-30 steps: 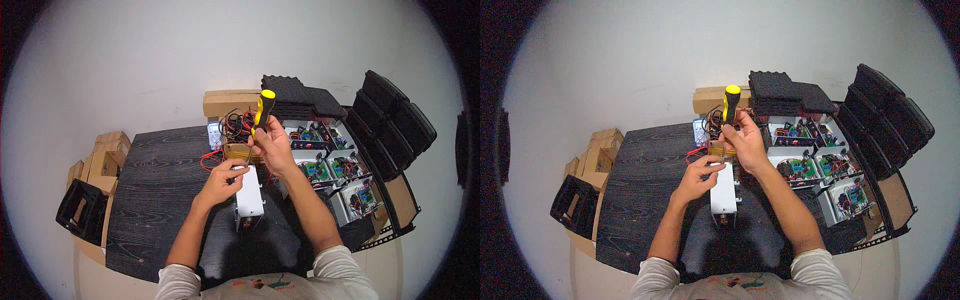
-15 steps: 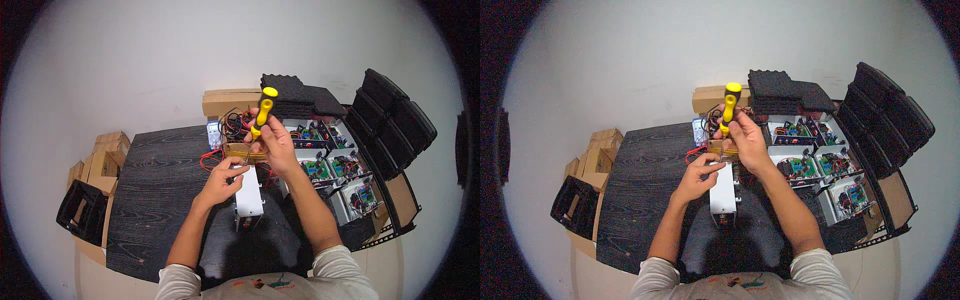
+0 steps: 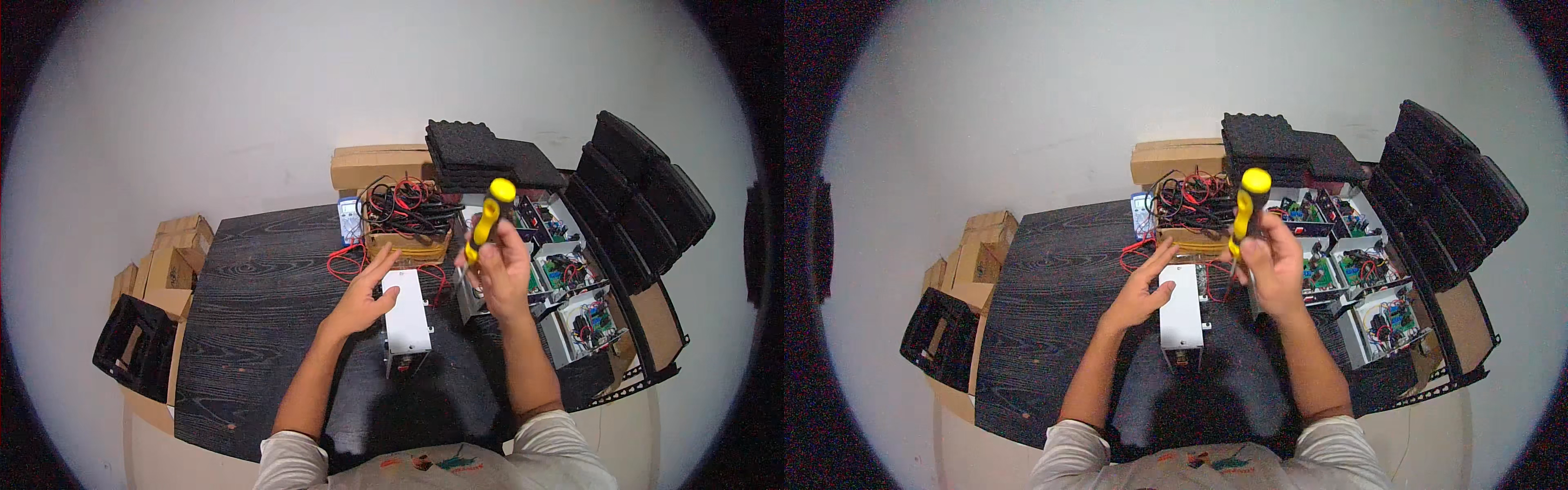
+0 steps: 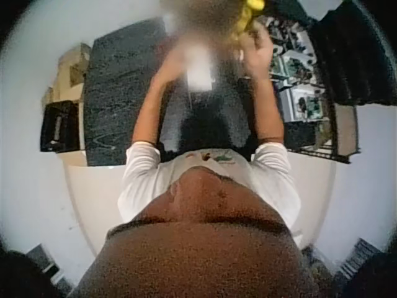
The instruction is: The person assembles a printed circuit board into a plastic electronic housing with a screwdriver.
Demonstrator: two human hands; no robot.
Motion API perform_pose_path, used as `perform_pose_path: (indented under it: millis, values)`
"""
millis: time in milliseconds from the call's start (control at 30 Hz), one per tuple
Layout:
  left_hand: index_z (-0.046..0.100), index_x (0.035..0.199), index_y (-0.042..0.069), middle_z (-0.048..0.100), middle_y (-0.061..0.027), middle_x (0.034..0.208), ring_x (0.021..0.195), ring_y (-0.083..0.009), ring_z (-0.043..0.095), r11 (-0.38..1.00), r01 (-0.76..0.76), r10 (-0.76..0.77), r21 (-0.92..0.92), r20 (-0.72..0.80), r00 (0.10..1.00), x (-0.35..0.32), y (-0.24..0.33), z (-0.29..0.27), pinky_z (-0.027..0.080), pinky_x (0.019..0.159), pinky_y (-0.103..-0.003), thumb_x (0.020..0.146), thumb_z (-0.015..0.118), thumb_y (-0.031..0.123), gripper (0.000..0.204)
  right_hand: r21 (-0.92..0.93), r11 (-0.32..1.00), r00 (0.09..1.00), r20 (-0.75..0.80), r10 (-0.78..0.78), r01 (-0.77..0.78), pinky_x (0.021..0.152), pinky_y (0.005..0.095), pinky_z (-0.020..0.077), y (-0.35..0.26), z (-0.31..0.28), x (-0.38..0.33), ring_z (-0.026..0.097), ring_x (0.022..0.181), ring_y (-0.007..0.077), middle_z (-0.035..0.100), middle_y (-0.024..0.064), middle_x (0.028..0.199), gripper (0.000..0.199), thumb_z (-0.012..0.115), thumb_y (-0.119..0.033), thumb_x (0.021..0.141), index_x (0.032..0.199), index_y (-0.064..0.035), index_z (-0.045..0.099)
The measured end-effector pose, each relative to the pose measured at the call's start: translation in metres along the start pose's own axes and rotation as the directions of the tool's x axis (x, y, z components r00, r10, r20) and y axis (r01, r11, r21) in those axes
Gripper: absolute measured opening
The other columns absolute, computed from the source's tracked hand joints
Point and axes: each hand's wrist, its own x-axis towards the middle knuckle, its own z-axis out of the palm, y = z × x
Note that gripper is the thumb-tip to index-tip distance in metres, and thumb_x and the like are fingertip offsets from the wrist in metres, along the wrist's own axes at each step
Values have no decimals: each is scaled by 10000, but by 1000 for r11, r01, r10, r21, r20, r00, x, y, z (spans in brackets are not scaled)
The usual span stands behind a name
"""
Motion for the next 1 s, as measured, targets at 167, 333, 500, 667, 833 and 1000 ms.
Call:
perform_pose_path:
  millis: [167,333,500,667,833,1000]
  values:
    - [472,1509,-11,480,-249,1546,1473,-367,423,999,34,-34,-14,-35,999,-2,14,-4,317,1215,-442,919,684,191,659,-234,971,999,5,46,-44,588,211,489,11,-34,-59,641,784,108,673,78,1070,383,717,-182,976,1286,4,589]
    - [455,1516,-23,443,-245,1566,1491,-379,376,973,-8,-7,232,65,998,-12,48,0,276,1233,-450,872,774,324,798,-771,628,971,63,232,-100,672,285,511,11,-71,-107,628,743,166,659,82,863,306,784,-79,818,1093,22,694]
    - [400,1542,-41,327,-268,1618,1519,-413,303,951,23,-79,308,170,982,-13,54,0,261,1239,-466,801,834,437,983,-897,411,910,25,415,-163,771,408,565,23,-94,-141,700,854,331,688,143,957,304,762,-119,792,1073,-16,710]
    - [348,1568,-37,337,-267,1586,1504,-396,318,978,62,-104,200,207,973,-17,52,-17,258,1238,-449,766,861,342,1024,-952,252,874,-33,485,-176,818,442,565,32,-105,-151,698,906,346,686,148,988,315,737,-166,807,1087,-24,716]
    - [333,1545,-97,390,-258,1518,1445,-370,388,988,75,-99,136,182,978,-30,47,-45,307,1208,-419,791,849,337,1012,-975,179,872,-30,489,-134,848,455,555,45,-109,-155,681,974,344,683,142,1011,320,739,-187,812,1096,-41,717]
    - [364,1561,-31,404,-220,1515,1445,-333,385,965,261,-261,-15,3,965,-58,20,-64,289,1211,-395,890,776,279,846,-958,285,955,104,278,22,869,428,543,45,-76,-138,647,1047,344,671,131,1051,300,764,-187,837,1091,-35,715]
